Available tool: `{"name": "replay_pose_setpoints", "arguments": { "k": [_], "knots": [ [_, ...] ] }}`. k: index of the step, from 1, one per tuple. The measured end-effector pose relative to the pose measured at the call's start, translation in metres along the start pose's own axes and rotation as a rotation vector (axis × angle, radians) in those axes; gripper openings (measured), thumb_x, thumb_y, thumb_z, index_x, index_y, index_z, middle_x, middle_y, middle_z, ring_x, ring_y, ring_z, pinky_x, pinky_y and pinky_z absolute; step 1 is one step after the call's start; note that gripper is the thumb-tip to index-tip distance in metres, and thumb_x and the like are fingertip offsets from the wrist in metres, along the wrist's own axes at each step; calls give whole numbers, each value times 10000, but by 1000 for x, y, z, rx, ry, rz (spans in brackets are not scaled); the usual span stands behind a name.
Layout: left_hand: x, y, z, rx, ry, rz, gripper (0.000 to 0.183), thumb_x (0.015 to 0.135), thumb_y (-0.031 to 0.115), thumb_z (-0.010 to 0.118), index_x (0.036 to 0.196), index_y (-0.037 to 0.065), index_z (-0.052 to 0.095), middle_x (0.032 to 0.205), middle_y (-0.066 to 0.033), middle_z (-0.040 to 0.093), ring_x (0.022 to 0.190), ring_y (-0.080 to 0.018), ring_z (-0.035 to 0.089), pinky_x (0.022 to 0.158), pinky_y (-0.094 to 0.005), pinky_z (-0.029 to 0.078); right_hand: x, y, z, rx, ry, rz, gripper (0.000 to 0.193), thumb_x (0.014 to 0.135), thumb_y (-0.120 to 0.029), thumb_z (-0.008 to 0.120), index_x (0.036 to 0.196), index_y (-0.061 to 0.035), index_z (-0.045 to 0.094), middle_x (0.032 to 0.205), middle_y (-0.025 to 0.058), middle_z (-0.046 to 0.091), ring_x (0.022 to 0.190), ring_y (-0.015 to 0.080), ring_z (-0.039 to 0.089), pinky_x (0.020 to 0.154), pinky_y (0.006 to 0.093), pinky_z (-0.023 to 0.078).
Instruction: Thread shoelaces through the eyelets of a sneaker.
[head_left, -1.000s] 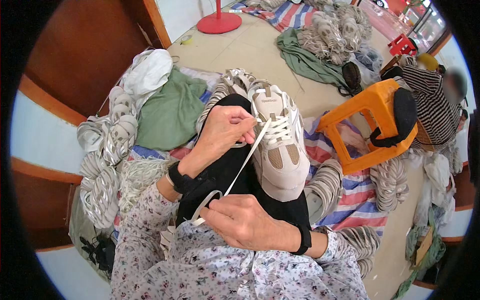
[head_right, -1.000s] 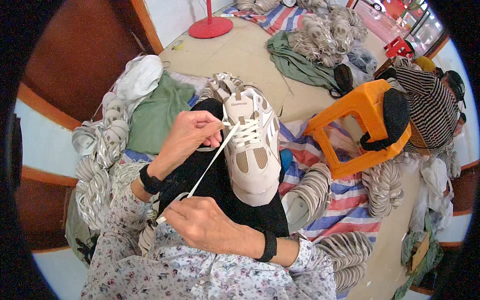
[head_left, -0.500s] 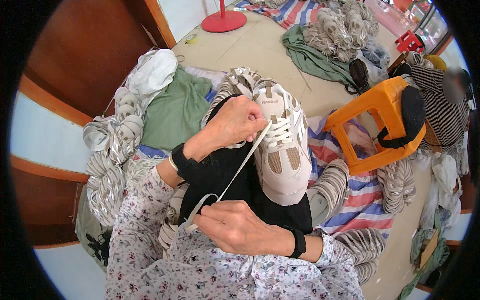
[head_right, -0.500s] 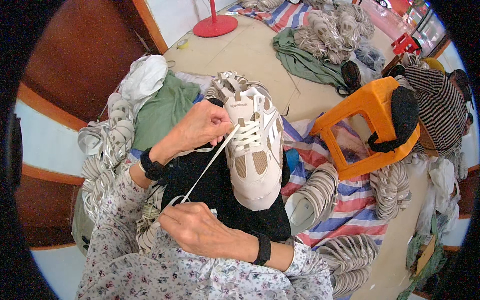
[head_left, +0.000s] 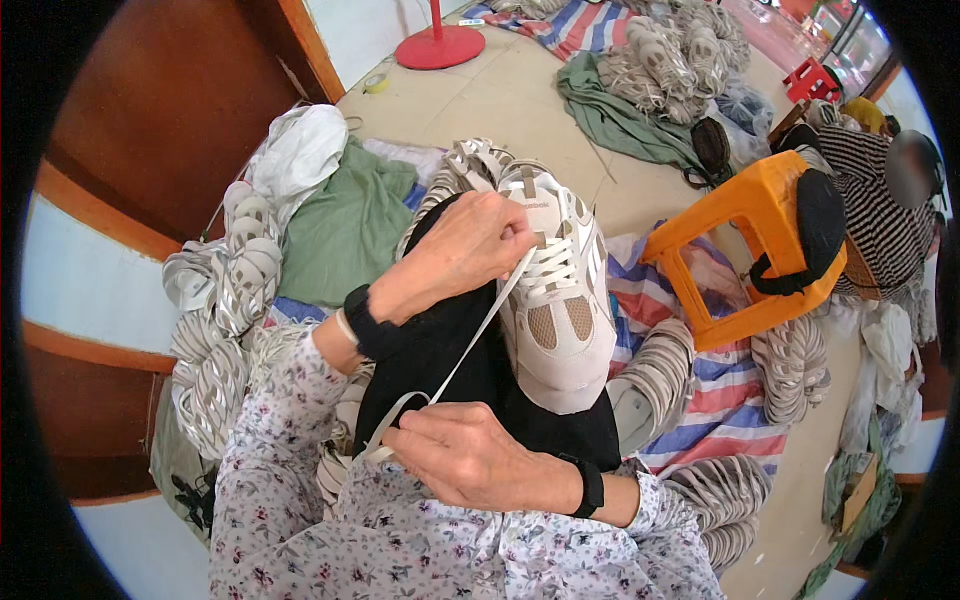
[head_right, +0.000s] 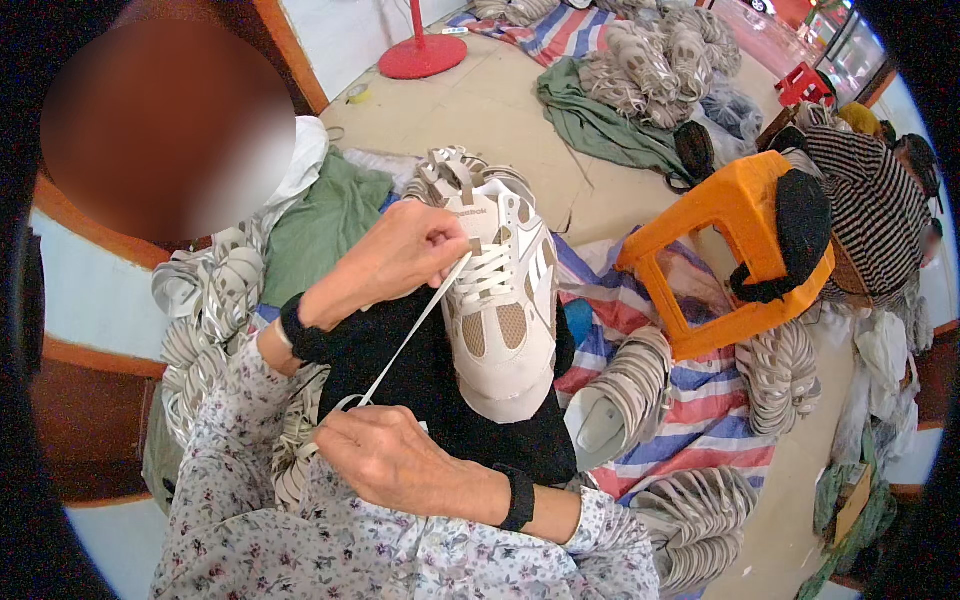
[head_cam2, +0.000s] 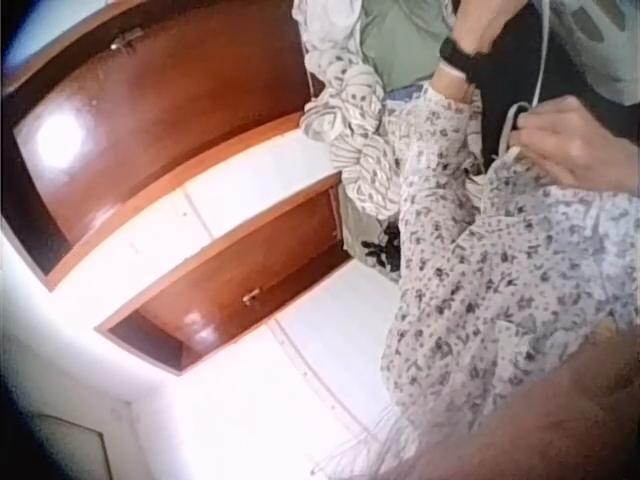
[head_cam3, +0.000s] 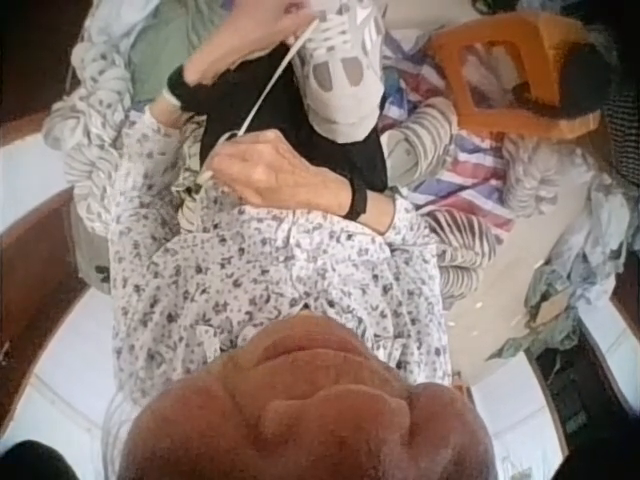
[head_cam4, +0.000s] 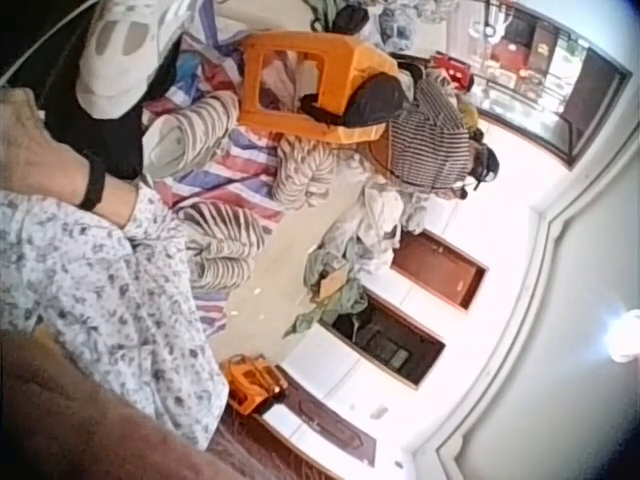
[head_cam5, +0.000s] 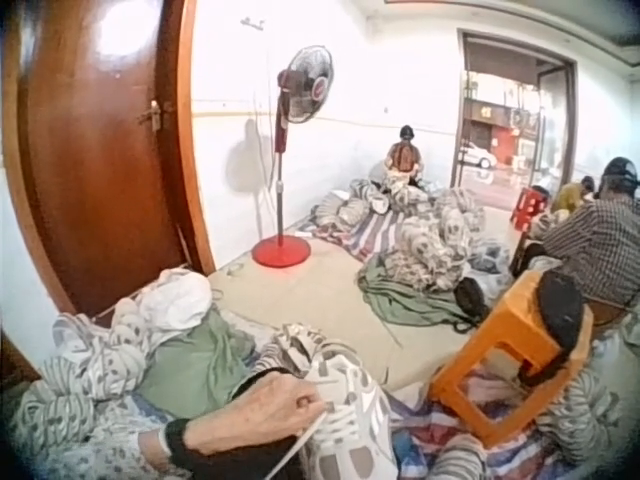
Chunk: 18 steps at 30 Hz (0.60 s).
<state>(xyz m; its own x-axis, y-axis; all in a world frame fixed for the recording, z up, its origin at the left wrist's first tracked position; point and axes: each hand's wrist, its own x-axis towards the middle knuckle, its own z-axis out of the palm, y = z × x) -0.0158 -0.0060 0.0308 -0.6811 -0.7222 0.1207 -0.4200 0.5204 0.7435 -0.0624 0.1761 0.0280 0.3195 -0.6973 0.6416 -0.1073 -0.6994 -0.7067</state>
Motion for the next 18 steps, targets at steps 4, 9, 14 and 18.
{"name": "replay_pose_setpoints", "arguments": {
  "k": [4, 9, 14, 18],
  "knots": [
    [-13, -2, -1, 74, 82, 53, 194, 839, 114, 629, 753, -58, 652, 568, -101, 610, 482, -148, 608, 501, -310, 491, -5, 2, -2, -46, -32, 72, 193, 714, 36, 695, 867, 57, 580, 676, 111, 476, 549, 260, 543, 468, 373, 431],
    [-1, -5, 16, -16, 163, 37, 174, 838, 94, 617, 780, -65, 660, 585, -102, 619, 471, -144, 597, 500, -297, 489, -7, 10, 0, -210, -127, 67, 238, 687, 12, 682, 893, 53, 568, 694, 112, 479, 589, 262, 570, 491, 366, 447],
    [3, -5, 22, -18, 233, 56, 177, 847, 101, 612, 767, -50, 660, 584, -72, 615, 480, -113, 578, 490, -276, 470, -8, 10, -4, -423, -240, 114, 307, 666, -8, 670, 951, 58, 580, 772, 132, 539, 647, 282, 610, 539, 365, 494],
    [-9, -9, 0, -333, 20, -264, 205, 889, 139, 590, 779, -10, 677, 619, -22, 627, 493, -65, 529, 467, -228, 411, -11, -1, -37, -312, -158, 184, 322, 683, 46, 638, 1004, 45, 613, 884, 148, 611, 713, 299, 649, 615, 374, 540]
  ]
}}
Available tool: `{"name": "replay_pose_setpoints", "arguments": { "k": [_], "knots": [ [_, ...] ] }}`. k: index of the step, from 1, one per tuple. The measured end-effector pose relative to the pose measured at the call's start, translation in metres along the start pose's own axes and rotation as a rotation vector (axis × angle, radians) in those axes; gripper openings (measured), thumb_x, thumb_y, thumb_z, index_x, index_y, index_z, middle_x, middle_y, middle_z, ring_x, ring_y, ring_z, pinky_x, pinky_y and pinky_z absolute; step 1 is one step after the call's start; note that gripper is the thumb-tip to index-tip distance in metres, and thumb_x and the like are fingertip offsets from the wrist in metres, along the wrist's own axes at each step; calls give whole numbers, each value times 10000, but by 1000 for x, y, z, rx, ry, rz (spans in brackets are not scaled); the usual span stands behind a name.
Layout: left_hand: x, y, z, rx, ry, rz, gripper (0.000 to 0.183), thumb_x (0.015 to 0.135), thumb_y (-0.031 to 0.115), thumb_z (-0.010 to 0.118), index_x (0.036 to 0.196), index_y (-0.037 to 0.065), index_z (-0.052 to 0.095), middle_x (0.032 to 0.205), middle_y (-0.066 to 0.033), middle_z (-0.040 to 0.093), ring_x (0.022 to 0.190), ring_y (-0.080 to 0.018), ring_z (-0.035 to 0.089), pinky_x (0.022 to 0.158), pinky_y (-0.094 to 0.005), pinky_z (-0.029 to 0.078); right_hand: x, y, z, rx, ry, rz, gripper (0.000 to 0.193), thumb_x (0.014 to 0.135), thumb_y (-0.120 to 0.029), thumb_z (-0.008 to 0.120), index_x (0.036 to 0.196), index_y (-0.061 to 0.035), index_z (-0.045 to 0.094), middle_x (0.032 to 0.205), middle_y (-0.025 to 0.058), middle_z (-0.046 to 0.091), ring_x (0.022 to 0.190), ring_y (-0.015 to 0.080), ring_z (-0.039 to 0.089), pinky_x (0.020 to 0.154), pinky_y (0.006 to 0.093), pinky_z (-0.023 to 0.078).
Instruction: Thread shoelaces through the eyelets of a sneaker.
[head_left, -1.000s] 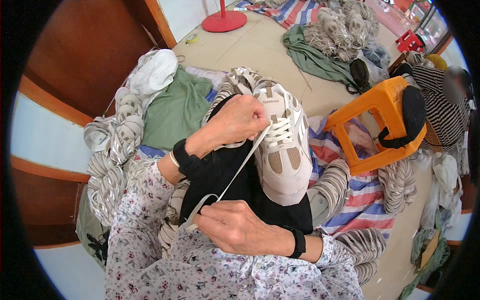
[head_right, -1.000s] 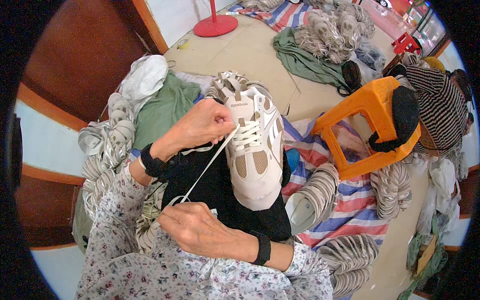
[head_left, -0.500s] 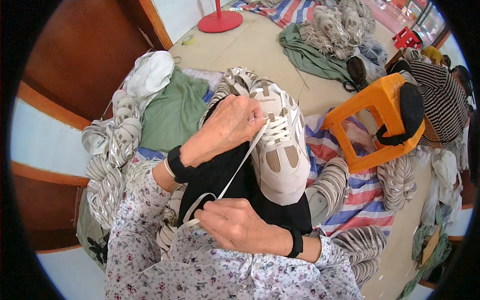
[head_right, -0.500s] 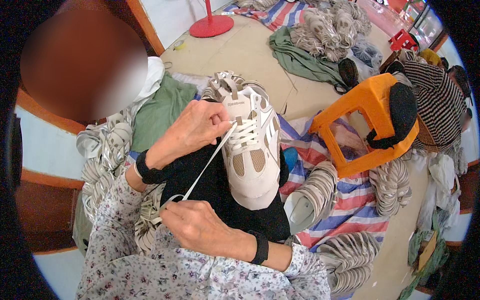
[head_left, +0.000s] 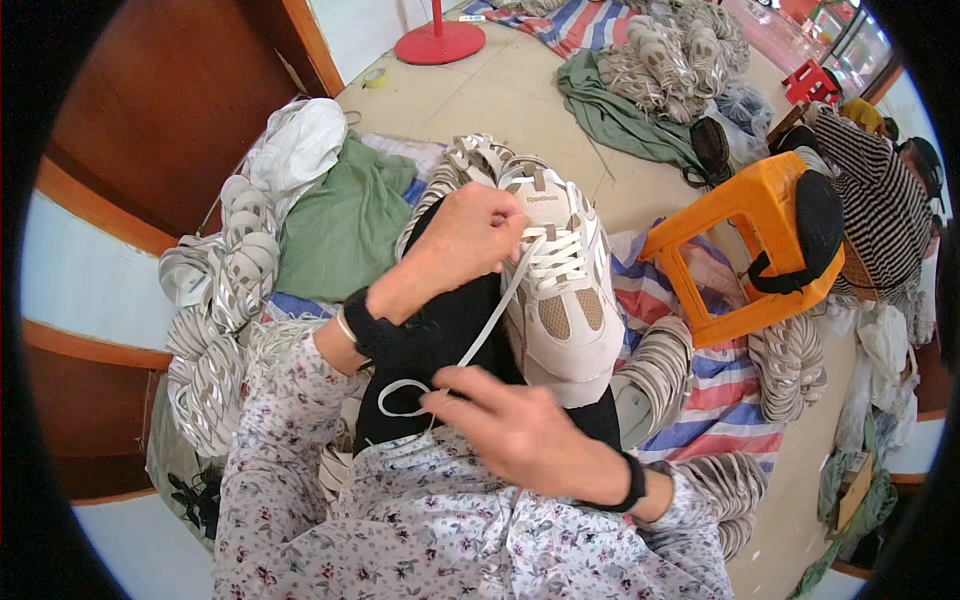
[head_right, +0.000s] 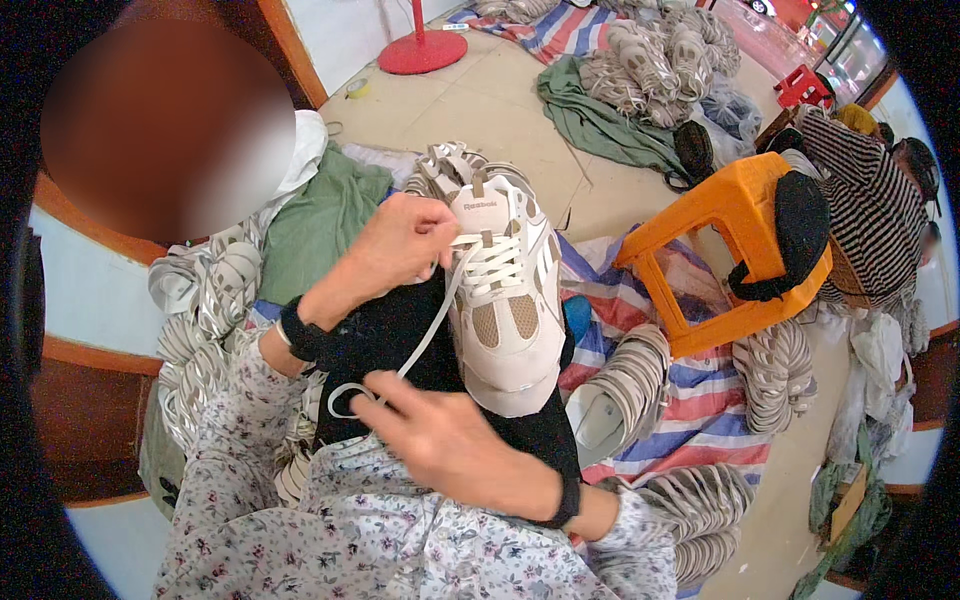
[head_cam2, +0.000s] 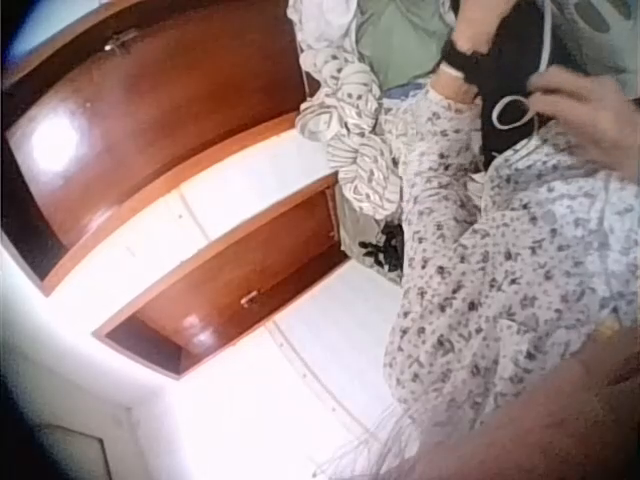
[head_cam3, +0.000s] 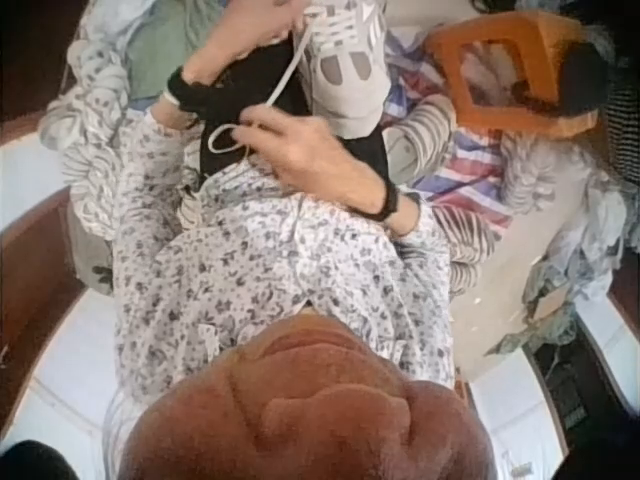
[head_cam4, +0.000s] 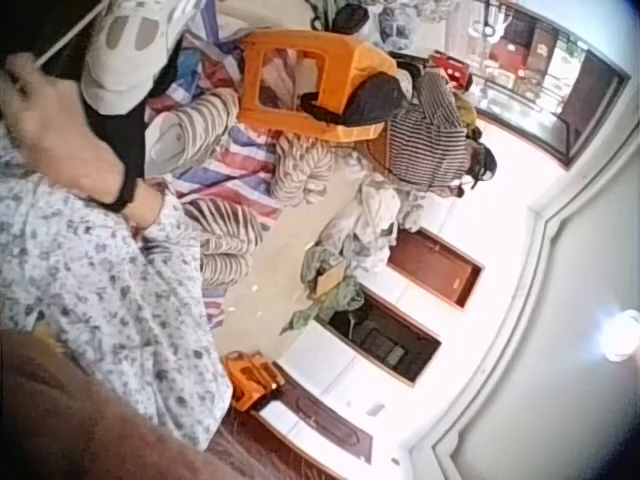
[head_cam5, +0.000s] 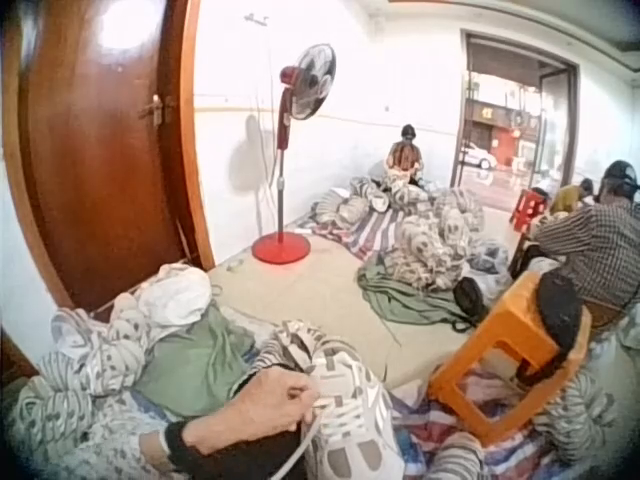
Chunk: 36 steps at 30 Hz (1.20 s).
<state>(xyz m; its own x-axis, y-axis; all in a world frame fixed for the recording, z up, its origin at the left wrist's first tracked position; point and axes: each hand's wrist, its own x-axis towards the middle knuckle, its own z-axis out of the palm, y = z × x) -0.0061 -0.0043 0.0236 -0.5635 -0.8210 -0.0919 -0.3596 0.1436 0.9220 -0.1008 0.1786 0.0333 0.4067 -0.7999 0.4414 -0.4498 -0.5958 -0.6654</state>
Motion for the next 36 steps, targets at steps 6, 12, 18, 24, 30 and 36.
{"name": "replay_pose_setpoints", "arguments": {
  "k": [6, 12, 18, 24, 30, 36],
  "knots": [
    [-15, 0, -30, -334, -236, -202, 168, 907, 131, 582, 872, 28, 710, 690, 1, 633, 456, -17, 407, 419, -194, 300, 17, 61, -80, -158, 303, 216, 166, 792, 75, 615, 943, 18, 652, 837, 161, 641, 713, 320, 645, 609, 365, 503],
    [-23, 5, -31, -491, -447, -246, 155, 881, 86, 629, 997, 22, 710, 747, 6, 637, 493, 3, 395, 430, -173, 269, 50, 110, -86, -193, 286, 188, 131, 774, 70, 622, 893, 25, 654, 844, 158, 633, 749, 343, 634, 649, 373, 505],
    [-26, -4, 4, 104, 22, 108, 145, 763, 80, 710, 846, -21, 649, 688, -17, 626, 552, -103, 533, 553, -268, 470, 60, 118, -91, -441, 46, 27, 134, 724, 78, 624, 851, 39, 613, 838, 161, 617, 783, 354, 610, 682, 399, 507],
    [-35, -7, 15, 234, 131, 152, 168, 790, 117, 686, 815, -45, 653, 611, -107, 614, 556, -143, 586, 550, -295, 473, 69, 118, -93, -454, -72, -27, 208, 677, 72, 591, 880, 33, 563, 842, 187, 581, 858, 393, 578, 719, 450, 490],
    [-33, -6, 19, 152, 146, 145, 138, 785, 85, 657, 777, -51, 631, 619, -136, 609, 557, -246, 613, 542, -355, 472, 66, 110, -96, -466, -86, 5, 275, 696, 91, 570, 962, 30, 537, 865, 201, 559, 883, 416, 563, 740, 460, 479],
    [-28, -10, 11, 340, 245, 400, 111, 799, 50, 627, 799, -26, 547, 726, -148, 556, 657, -280, 586, 633, -385, 471, 45, 118, -126, -559, 1, 140, 315, 673, 126, 555, 976, 42, 534, 961, 209, 563, 956, 434, 567, 792, 474, 491]
  ]
}}
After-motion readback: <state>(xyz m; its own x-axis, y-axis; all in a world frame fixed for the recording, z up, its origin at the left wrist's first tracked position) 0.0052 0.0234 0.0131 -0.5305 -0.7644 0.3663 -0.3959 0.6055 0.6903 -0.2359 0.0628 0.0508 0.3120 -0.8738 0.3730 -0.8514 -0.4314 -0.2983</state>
